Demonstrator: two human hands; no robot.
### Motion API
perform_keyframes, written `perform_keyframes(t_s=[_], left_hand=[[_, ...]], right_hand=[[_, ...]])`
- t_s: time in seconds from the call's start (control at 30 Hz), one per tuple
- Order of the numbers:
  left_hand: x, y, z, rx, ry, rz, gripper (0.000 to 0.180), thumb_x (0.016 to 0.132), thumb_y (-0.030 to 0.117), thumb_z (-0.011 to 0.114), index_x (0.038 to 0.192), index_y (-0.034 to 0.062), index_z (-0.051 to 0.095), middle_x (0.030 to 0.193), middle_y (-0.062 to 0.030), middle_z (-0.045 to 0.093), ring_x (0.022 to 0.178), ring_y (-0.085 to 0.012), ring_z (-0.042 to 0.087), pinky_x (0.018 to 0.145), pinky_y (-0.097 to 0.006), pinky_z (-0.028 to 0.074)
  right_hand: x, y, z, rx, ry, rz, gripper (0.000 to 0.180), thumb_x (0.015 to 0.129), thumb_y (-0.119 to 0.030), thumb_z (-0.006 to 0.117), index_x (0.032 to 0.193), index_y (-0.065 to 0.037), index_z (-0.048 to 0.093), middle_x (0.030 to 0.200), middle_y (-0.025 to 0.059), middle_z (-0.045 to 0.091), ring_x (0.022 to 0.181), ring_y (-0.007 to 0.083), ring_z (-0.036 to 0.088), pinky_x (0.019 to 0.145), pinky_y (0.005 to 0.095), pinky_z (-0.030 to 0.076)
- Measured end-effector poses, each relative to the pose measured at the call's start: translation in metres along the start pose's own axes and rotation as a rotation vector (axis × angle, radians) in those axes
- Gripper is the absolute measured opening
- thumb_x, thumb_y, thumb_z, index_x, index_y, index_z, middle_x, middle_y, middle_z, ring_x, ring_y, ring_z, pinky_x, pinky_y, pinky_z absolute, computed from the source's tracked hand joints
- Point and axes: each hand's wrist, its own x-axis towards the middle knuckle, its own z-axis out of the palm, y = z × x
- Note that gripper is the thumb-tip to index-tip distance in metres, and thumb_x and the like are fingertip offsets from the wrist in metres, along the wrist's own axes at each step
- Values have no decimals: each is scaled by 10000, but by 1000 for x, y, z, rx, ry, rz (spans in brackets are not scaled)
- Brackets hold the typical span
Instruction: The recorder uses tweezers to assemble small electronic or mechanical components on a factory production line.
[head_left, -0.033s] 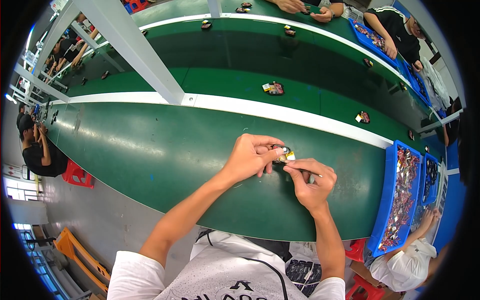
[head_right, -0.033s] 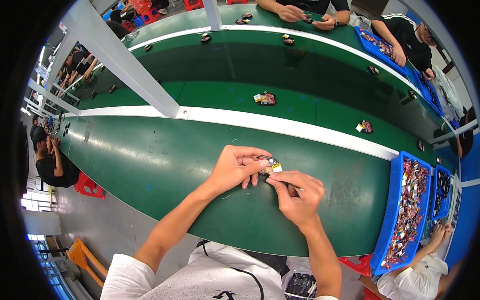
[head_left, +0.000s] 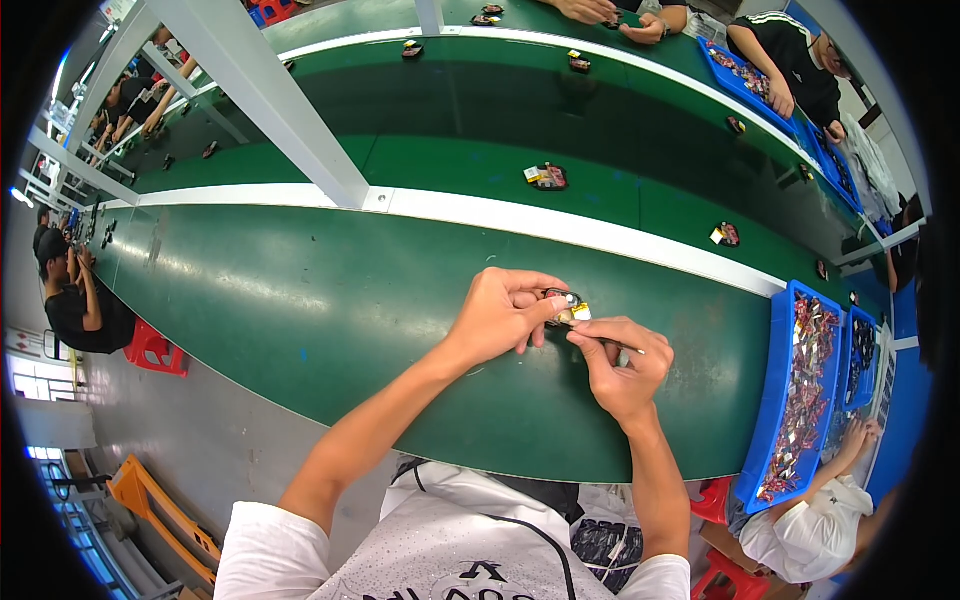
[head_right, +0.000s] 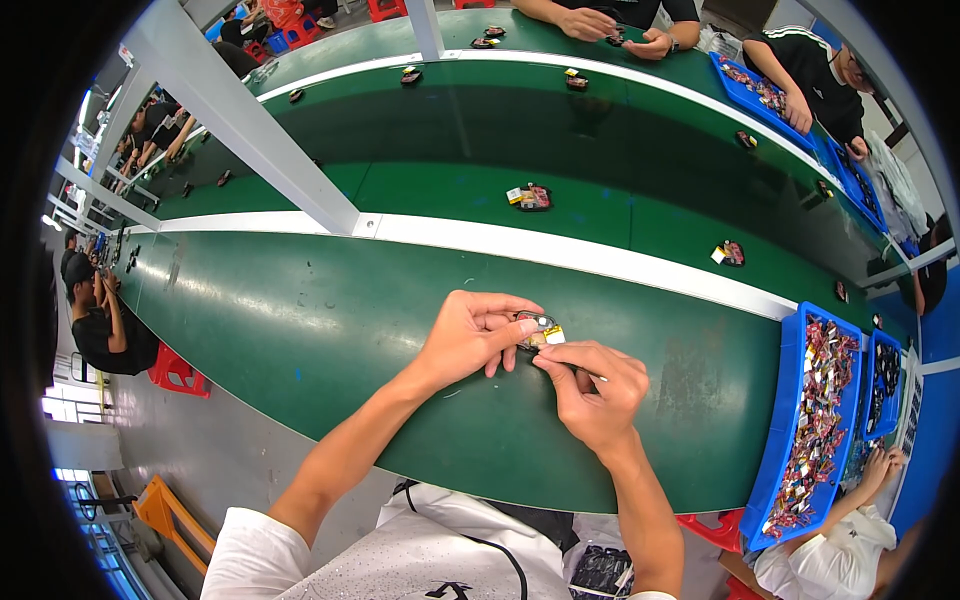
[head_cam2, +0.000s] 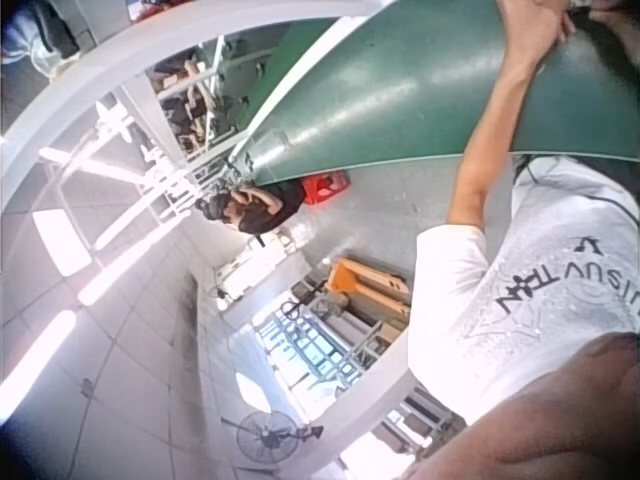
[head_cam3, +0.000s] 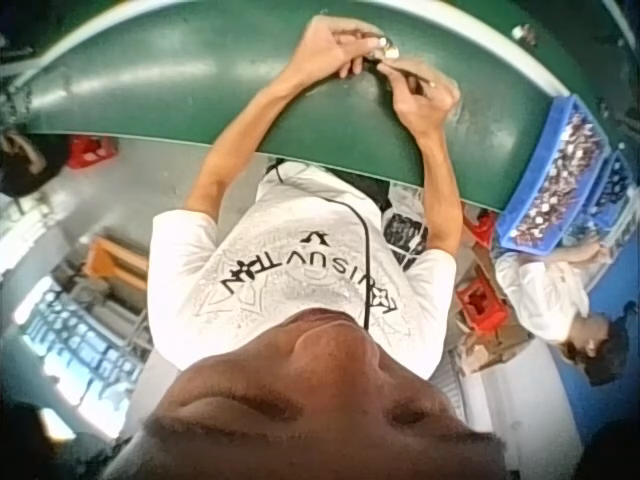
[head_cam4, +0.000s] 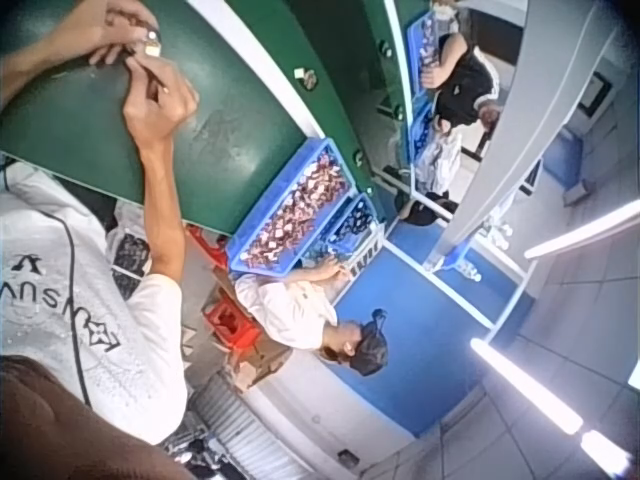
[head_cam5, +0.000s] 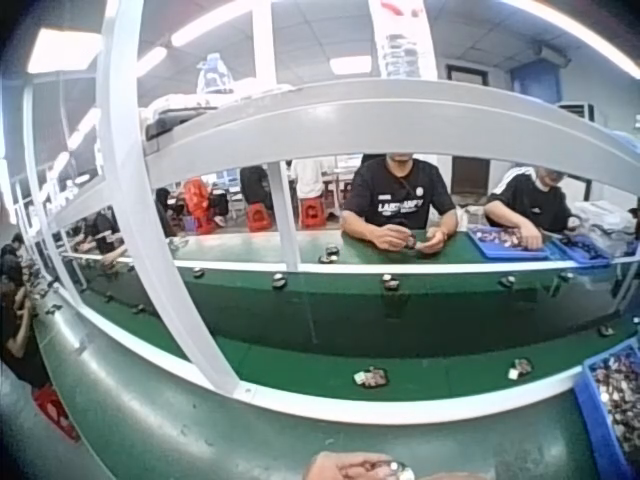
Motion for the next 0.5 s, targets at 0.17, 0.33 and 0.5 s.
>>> perform_keyframes(t_s=[0.17,0.33,0.5], left_hand=[[-1,-1,15,46,87,-3,193,931,111,698,1045,-44,719,665,-60,695,474,-78,569,394,-252,418],[-4,-2,23,190,125,70,197,962,92,664,1109,-37,683,723,-53,702,520,-56,564,408,-224,414],[-3,-4,33,253,180,148,192,964,79,648,1120,-29,674,727,-56,703,512,-64,561,397,-235,415]], right_hand=[[-2,2,-3,-15,-10,3,112,760,15,813,827,-53,755,810,76,771,411,71,463,432,224,368],[-1,2,-4,-49,-2,-11,111,758,14,805,827,-57,755,793,63,765,419,82,479,453,232,391],[2,1,-15,-71,-24,4,111,758,13,803,826,-61,754,798,50,765,425,88,485,467,231,404]])
